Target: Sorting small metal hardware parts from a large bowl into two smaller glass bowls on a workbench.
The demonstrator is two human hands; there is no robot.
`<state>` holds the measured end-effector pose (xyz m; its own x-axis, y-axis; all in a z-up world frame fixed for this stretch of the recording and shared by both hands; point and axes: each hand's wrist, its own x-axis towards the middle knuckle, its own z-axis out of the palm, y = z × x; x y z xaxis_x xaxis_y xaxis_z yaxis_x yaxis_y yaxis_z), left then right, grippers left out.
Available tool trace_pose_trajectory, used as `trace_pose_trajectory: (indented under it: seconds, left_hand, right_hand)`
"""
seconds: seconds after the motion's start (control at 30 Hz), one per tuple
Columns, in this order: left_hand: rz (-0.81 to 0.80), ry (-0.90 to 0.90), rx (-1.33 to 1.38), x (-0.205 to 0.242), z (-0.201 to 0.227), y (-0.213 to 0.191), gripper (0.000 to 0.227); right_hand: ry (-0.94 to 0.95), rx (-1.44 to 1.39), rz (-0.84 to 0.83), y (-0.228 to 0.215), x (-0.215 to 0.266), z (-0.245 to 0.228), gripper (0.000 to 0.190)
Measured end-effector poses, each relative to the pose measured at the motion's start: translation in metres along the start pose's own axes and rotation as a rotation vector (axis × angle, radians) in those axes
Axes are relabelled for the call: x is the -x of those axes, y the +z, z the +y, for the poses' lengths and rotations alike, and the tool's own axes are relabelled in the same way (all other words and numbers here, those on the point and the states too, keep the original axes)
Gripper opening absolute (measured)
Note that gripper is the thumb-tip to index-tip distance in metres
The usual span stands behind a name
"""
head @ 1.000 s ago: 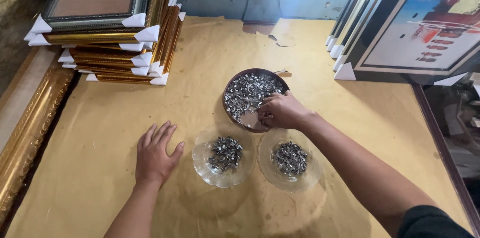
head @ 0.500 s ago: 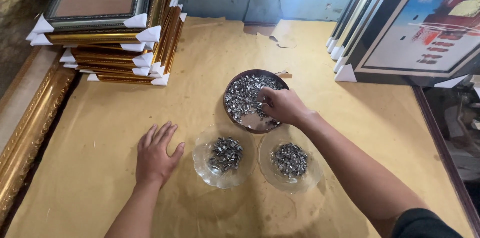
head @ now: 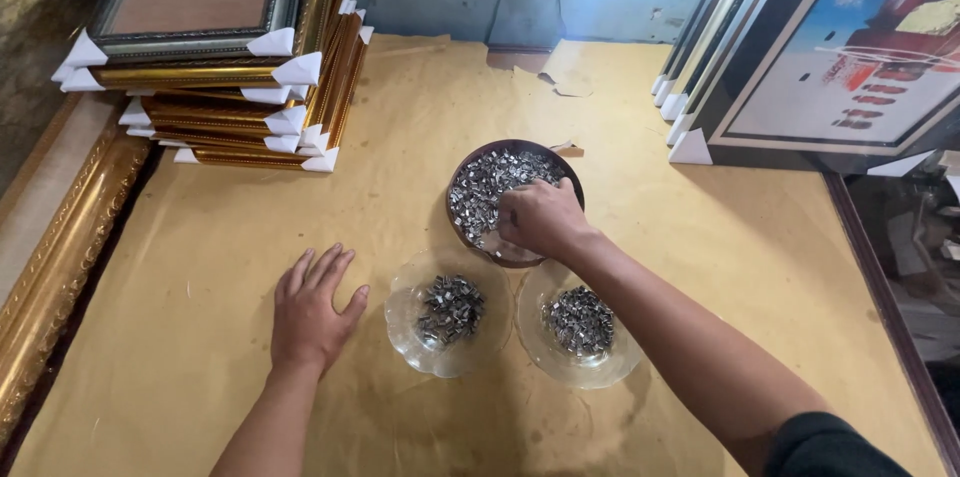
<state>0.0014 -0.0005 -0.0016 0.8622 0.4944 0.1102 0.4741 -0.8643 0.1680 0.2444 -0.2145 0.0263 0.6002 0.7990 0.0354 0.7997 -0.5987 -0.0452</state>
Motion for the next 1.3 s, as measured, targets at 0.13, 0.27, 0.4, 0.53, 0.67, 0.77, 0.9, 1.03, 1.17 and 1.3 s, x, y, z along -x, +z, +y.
trace_pose_trajectory:
  seconds: [0.13, 0.27, 0.4, 0.53, 0.67, 0.77, 0.9, 1.03, 1.17, 1.3]
  left_hand:
    - [-0.002, -0.001, -0.002, 0.0, 0.001, -0.002, 0.053]
    - [-0.022, -0.002, 0.018, 0.0, 0.004, -0.007, 0.052]
    - [-0.028, 0.0, 0.017, 0.0, 0.004, -0.007, 0.052]
    - [-0.017, 0.013, -0.005, -0.001, 0.0, -0.001, 0.053]
    - [-0.005, 0.005, -0.022, -0.001, -0.001, 0.002, 0.053]
    - [-0.001, 0.007, -0.019, -0.001, 0.0, 0.002, 0.052]
    - [-0.016, -0.001, -0.003, 0.0, 0.0, 0.002, 0.052]
    - [0.001, 0.017, -0.007, 0.001, -0.003, 0.006, 0.053]
    - [0.067, 0.047, 0.053, 0.0, 0.002, 0.001, 0.05]
    - [0.101, 0.054, 0.147, 0.0, 0.004, 0.0, 0.048]
  right_hand:
    - [0.23, -0.438, 0.011, 0.005, 0.003, 0.01, 0.016]
    - [0.351, -0.746, 0.017, -0.02, 0.021, 0.007, 0.017]
    - [0.436, -1.37, -0.003, -0.041, 0.041, 0.009, 0.031]
    - [0.508, -1.572, -0.036, -0.06, 0.065, 0.009, 0.034]
    - [0.566, -1.709, 0.022, -0.055, 0.086, 0.014, 0.028]
    - [0.622, -1.671, 0.062, -0.043, 0.099, 0.021, 0.028]
    - [0.667, -1.635, 0.079, -0.059, 0.116, 0.009, 0.03]
    - [0.679, -1.687, 0.091, -0.062, 0.126, 0.006, 0.031]
    - [0.706, -1.723, 0.164, -0.066, 0.129, 0.004, 0.025]
    - [0.711, -1.658, 0.138, -0.06, 0.13, 0.003, 0.018]
